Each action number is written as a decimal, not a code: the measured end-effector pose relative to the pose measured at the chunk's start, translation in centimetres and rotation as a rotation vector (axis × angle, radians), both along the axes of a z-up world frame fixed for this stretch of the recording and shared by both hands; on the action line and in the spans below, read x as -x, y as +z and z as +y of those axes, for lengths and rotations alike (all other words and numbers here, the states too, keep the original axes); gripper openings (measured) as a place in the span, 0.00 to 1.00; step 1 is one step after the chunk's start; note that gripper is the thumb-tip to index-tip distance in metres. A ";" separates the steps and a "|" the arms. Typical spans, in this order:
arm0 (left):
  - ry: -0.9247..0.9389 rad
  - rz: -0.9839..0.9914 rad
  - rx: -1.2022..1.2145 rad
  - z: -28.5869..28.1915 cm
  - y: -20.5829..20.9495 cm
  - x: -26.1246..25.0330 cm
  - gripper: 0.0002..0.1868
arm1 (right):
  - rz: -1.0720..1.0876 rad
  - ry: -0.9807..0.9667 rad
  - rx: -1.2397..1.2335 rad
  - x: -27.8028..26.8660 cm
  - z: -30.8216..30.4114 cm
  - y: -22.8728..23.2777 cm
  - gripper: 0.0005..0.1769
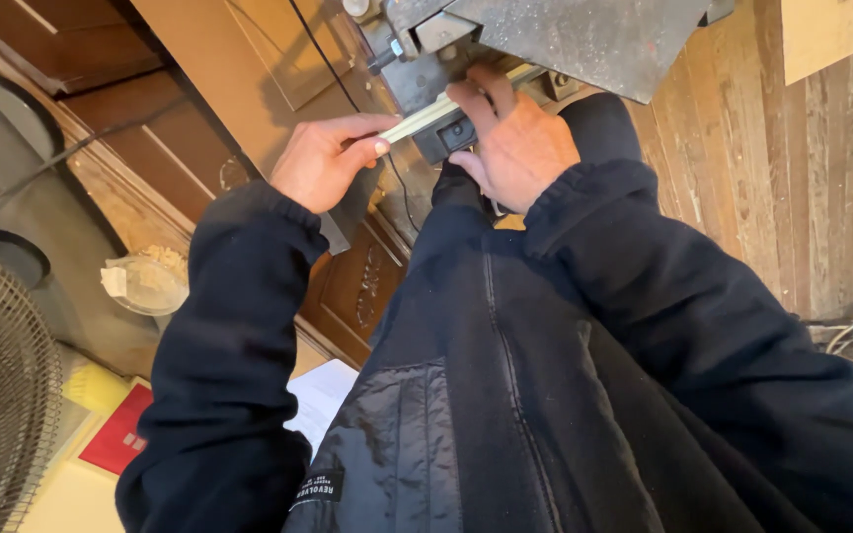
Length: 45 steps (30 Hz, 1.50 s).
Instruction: Joining wooden molding components using a v-nailer machine and preparing frame pieces with a miter saw.
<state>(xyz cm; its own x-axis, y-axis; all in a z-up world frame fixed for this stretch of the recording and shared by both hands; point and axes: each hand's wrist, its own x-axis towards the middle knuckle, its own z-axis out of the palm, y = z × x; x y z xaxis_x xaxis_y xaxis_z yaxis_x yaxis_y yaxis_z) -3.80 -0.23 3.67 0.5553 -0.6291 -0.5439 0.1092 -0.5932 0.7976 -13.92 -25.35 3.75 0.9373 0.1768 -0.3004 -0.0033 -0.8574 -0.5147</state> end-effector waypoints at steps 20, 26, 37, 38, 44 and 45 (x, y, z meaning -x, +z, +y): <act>0.029 0.033 -0.001 -1.5 -0.4 0.2 0.16 | -0.019 -0.014 -0.013 -0.2 -1.4 0.3 0.40; 0.040 0.025 -0.024 -1.6 -0.3 0.2 0.17 | -0.003 -0.015 -0.016 -0.5 -1.2 0.3 0.41; 0.047 0.014 0.008 -1.2 -1.0 0.7 0.17 | -0.028 -0.011 -0.036 -0.2 -1.1 0.1 0.41; 0.042 -0.006 0.010 -0.8 -1.0 1.2 0.17 | 0.021 -0.020 -0.026 -0.3 -0.9 0.6 0.41; 0.068 -0.004 0.035 -1.4 -1.6 0.6 0.16 | 0.019 -0.011 0.012 -0.2 -1.1 0.5 0.42; 0.079 0.039 0.025 -1.3 -1.6 0.5 0.16 | -0.006 -0.015 0.021 -0.4 -1.2 0.6 0.42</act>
